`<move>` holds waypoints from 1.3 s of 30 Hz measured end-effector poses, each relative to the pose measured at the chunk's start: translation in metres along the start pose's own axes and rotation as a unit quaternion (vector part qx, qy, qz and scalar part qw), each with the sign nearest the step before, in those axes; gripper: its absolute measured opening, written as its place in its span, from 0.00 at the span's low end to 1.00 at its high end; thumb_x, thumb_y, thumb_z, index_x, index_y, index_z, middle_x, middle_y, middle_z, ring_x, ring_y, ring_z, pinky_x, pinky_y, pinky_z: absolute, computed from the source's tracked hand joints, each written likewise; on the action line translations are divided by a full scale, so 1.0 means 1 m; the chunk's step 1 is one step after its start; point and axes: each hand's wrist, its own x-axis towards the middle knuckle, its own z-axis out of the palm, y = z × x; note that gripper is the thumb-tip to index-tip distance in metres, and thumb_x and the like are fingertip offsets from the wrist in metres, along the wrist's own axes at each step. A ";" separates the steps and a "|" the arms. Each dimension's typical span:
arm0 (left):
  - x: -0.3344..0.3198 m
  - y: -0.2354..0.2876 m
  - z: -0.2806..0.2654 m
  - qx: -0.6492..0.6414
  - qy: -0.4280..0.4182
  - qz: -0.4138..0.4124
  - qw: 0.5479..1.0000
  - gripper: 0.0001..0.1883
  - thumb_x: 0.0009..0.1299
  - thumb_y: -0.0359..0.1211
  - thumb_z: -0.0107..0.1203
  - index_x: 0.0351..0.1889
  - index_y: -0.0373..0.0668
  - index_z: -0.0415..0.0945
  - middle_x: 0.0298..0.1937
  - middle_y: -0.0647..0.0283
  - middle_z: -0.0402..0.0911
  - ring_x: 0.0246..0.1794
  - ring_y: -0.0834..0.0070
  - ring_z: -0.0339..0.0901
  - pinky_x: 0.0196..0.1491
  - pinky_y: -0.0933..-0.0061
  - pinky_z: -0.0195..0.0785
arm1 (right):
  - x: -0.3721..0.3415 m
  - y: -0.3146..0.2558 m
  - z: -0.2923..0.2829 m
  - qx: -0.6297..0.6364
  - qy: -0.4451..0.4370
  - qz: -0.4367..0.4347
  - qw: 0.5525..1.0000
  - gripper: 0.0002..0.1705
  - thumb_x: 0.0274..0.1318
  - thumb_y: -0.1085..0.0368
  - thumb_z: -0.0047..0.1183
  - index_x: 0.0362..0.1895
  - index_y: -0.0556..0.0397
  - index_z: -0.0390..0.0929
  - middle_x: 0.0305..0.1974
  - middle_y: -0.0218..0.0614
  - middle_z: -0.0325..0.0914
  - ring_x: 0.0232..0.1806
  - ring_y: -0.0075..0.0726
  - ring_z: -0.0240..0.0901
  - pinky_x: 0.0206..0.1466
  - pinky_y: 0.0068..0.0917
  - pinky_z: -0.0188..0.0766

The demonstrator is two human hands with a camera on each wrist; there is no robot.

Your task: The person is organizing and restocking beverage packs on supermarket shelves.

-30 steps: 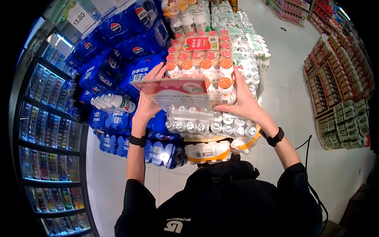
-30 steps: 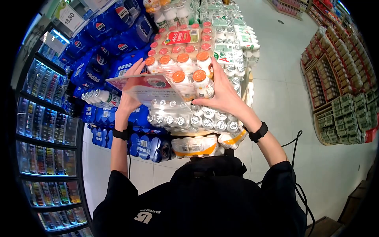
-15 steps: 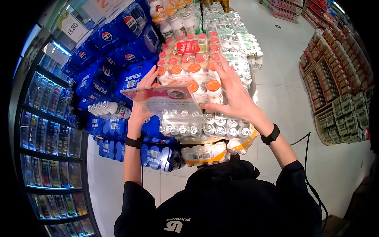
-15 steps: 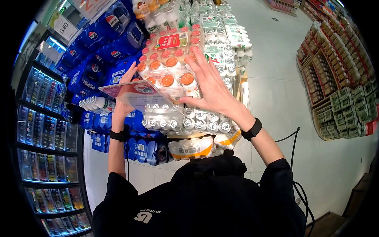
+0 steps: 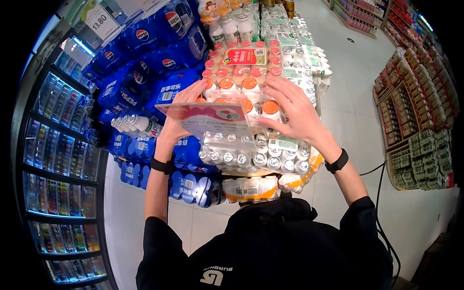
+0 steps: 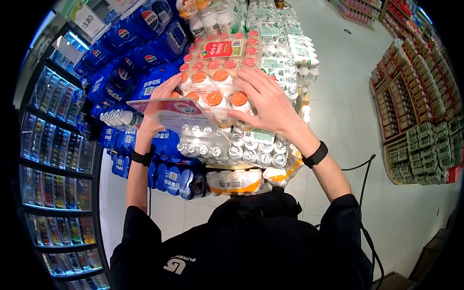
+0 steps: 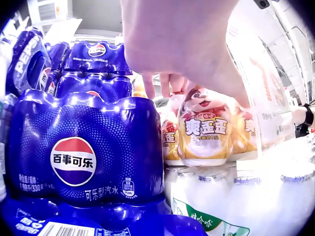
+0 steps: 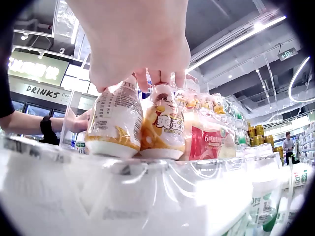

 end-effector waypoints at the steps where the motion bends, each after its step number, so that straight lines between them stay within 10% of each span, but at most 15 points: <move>1: -0.003 -0.003 0.001 0.004 -0.003 -0.012 1.000 0.36 0.61 0.43 0.63 0.67 0.40 0.66 0.68 0.53 0.69 0.69 0.57 0.64 0.68 0.60 0.58 | -0.002 0.002 -0.001 -0.008 0.001 -0.005 1.000 0.33 0.50 0.46 0.64 0.52 0.55 0.75 0.58 0.47 0.72 0.62 0.54 0.67 0.68 0.47 0.62; 27: -0.004 -0.015 0.015 -0.080 0.032 -0.058 0.995 0.33 0.62 0.39 0.61 0.66 0.42 0.68 0.68 0.58 0.70 0.64 0.59 0.66 0.65 0.62 0.62 | 0.040 0.001 0.006 0.045 -0.114 -0.026 0.992 0.25 0.67 0.53 0.43 0.60 0.58 0.69 0.51 0.48 0.77 0.58 0.50 0.69 0.67 0.43 0.56; 39: -0.005 -0.017 0.014 -0.132 0.026 -0.053 0.990 0.32 0.63 0.36 0.59 0.67 0.40 0.67 0.68 0.57 0.70 0.61 0.60 0.67 0.63 0.64 0.63 | 0.090 0.000 0.027 0.138 -0.229 -0.007 0.964 0.33 0.50 0.78 0.45 0.65 0.58 0.64 0.48 0.53 0.79 0.42 0.59 0.77 0.50 0.46 0.72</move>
